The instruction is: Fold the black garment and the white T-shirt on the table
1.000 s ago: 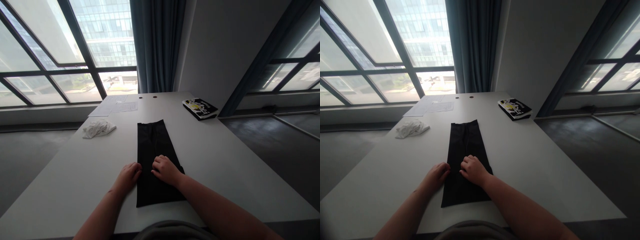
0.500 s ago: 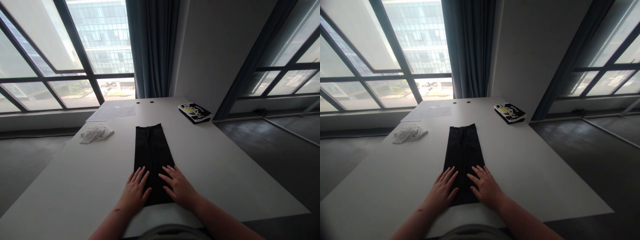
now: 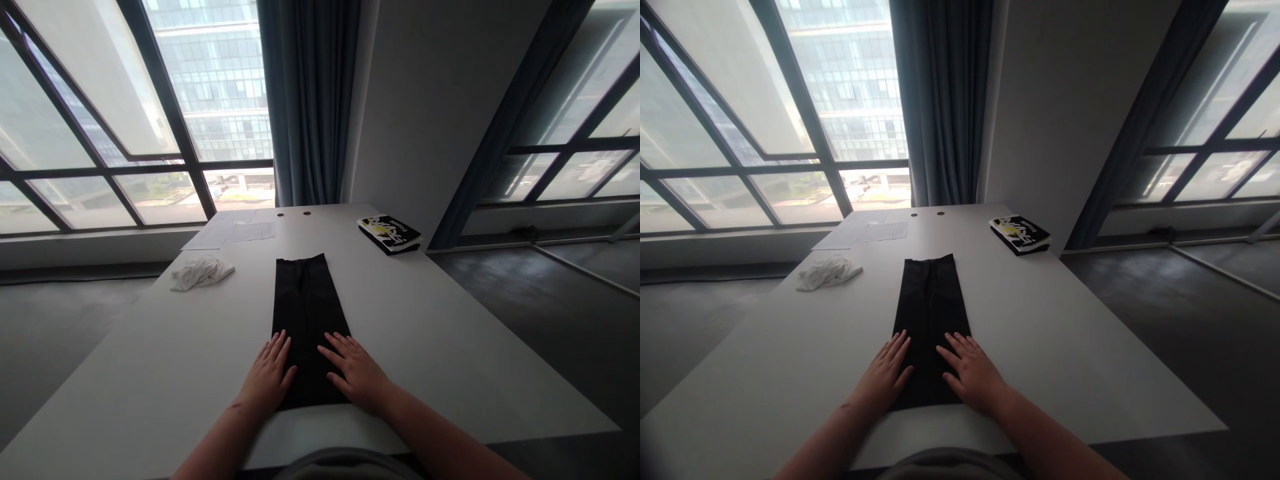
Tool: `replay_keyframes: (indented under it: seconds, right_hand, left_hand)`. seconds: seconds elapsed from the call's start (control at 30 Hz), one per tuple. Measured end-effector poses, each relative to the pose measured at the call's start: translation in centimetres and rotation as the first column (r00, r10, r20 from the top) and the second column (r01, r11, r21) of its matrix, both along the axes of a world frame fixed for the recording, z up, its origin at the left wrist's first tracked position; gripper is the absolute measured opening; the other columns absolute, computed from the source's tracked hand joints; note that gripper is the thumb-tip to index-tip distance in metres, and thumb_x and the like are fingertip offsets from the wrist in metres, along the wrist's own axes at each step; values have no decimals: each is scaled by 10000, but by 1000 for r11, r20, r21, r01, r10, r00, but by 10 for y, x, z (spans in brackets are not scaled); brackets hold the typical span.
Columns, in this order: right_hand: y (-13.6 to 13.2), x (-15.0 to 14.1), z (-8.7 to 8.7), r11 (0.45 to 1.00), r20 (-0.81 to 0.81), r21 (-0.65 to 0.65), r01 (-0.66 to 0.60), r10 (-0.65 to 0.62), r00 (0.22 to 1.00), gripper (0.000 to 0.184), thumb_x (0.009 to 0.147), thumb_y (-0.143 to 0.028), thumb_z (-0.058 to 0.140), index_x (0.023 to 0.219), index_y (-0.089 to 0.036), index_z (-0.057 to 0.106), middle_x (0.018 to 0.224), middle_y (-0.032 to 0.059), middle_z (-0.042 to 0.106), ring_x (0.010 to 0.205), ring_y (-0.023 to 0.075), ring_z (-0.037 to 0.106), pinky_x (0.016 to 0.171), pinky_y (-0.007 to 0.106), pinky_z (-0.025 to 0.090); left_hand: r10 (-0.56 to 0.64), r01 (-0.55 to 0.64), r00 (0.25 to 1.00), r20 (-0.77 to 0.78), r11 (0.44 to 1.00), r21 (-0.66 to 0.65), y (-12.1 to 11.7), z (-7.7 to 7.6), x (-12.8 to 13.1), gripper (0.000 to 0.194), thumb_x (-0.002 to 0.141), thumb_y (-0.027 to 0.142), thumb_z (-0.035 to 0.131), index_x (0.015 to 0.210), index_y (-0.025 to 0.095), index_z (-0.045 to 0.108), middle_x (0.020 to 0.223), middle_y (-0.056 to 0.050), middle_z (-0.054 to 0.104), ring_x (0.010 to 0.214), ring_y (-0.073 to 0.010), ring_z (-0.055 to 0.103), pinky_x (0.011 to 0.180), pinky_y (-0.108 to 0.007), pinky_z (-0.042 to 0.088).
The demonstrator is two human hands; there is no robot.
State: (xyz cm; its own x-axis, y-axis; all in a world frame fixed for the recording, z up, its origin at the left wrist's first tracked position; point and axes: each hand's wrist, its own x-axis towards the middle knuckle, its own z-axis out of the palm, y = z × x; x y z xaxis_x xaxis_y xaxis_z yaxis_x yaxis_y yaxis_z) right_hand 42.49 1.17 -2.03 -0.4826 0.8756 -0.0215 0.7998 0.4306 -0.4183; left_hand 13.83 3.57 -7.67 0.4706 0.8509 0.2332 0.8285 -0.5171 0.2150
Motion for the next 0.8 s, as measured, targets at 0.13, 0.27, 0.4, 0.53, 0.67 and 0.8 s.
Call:
replay_keyframes:
  seconds: [0.13,0.27,0.4,0.53,0.67,0.8]
  right_hand:
    - [-15,2,2,1000,14,-28,-14,15,1000,648,983,-415,599,1600,-339,414,1710,80,260,1578,334,244,1267,605,228]
    - [-27,16,4,995,-55,-24,-93,91,994,639,962,-425,646,1571,-358,466,1702,69,292,1561,345,292,1253,597,282]
    - [-13,44,0,990,-141,52,-132,138,980,420,993,-326,592,1409,-309,655,1658,66,405,1551,308,326,1262,566,291]
    - [30,67,-11,987,-118,138,-80,97,988,455,987,-328,600,1436,-264,622,1633,102,438,1545,307,334,1273,588,245]
    - [89,70,-23,977,-69,211,-26,41,997,488,1007,-380,570,1474,-242,584,1594,128,486,1513,309,388,1265,580,256]
    - [154,59,-28,976,-3,212,56,-57,998,539,1047,-402,491,1546,-198,502,1615,158,453,1521,316,375,1258,563,254]
  left_hand:
    - [-29,29,1000,2,999,-17,-16,2,-4,659,1010,415,538,1620,243,358,1681,-118,349,1532,-310,374,1228,-520,378]
    - [-52,56,995,84,997,-46,-29,15,-18,590,999,365,564,1572,325,428,1617,-85,471,1451,-289,490,1184,-504,431]
    - [-70,84,988,141,992,-96,-8,38,-37,426,986,308,563,1410,319,602,1475,-90,584,1346,-280,565,1129,-488,471]
    - [-72,77,996,58,994,-83,47,49,-47,484,986,348,566,1470,327,554,1511,-88,543,1380,-298,522,1151,-530,416]
    - [0,2,999,37,998,-63,120,42,-34,496,1039,431,467,1525,339,500,1576,-86,478,1427,-283,470,1180,-503,369]
    - [152,-148,988,38,985,-94,191,32,-9,538,1041,492,449,1537,289,491,1587,-109,486,1494,-302,391,1221,-503,303]
